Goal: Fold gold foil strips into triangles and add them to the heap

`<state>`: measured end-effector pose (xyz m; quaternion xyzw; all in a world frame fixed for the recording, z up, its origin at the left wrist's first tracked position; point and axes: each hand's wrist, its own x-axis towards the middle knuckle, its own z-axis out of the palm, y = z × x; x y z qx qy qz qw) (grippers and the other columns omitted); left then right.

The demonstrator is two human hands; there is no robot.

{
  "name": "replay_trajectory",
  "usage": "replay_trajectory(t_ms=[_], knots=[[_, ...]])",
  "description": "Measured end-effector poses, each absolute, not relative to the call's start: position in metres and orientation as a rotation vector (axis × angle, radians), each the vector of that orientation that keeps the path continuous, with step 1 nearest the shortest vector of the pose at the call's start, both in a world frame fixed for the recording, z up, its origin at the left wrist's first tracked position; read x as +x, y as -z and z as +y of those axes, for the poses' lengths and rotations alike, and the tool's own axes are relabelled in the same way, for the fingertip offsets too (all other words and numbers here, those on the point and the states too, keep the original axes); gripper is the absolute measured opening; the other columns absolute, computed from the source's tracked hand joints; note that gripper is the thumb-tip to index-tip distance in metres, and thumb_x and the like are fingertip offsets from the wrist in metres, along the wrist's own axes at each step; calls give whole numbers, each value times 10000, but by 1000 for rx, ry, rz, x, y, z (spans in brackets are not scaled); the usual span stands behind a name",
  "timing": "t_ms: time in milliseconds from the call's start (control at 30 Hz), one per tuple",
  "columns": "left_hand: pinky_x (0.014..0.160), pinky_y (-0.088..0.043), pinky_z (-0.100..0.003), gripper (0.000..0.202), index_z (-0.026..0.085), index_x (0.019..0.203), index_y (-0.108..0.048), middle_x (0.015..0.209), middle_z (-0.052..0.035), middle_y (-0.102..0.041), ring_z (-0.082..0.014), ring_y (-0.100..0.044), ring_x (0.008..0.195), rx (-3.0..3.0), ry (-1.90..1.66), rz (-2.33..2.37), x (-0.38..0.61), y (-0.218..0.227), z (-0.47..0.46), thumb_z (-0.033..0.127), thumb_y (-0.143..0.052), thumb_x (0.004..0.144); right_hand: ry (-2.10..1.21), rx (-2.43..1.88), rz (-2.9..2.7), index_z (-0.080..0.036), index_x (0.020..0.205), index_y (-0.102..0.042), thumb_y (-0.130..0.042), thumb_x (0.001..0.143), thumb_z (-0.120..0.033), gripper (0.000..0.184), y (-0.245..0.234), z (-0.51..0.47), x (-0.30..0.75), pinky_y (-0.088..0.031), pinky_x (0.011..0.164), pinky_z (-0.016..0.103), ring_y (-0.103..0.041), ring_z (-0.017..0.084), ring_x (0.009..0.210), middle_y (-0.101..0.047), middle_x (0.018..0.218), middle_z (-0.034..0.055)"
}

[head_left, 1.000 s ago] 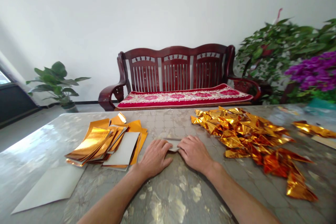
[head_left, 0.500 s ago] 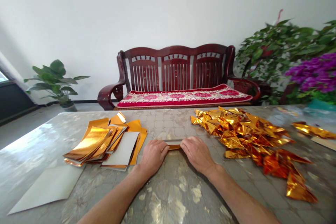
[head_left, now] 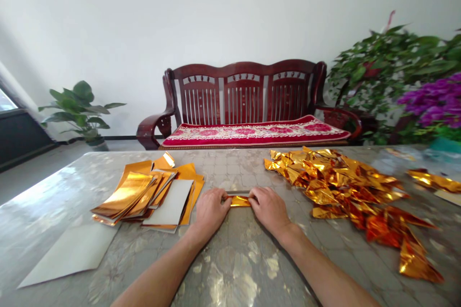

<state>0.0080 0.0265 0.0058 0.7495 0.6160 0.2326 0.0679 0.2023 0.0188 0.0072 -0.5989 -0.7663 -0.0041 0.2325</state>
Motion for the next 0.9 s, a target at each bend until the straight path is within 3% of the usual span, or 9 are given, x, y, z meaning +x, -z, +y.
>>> replay_trajectory(t_ms=[500,900], knots=[[728,-390,-282,121,209,796,-641,859,-32,-670,-188,-617,831,2253,-596,1958,12,-8,25,286,-579,867,51,-1659,-2190,-227,869,-653,-550,930,-182,128,-3,23,202,-376,801,273,-579,188,927,-674,951,32],[687,-374,-276,249,208,827,-658,899,-49,-671,-189,-619,825,2231,-522,1997,12,-10,27,364,-498,937,64,-1720,-2219,-229,891,-680,-524,952,-207,169,-1,27,202,-388,815,291,-583,209,949,-665,945,58]])
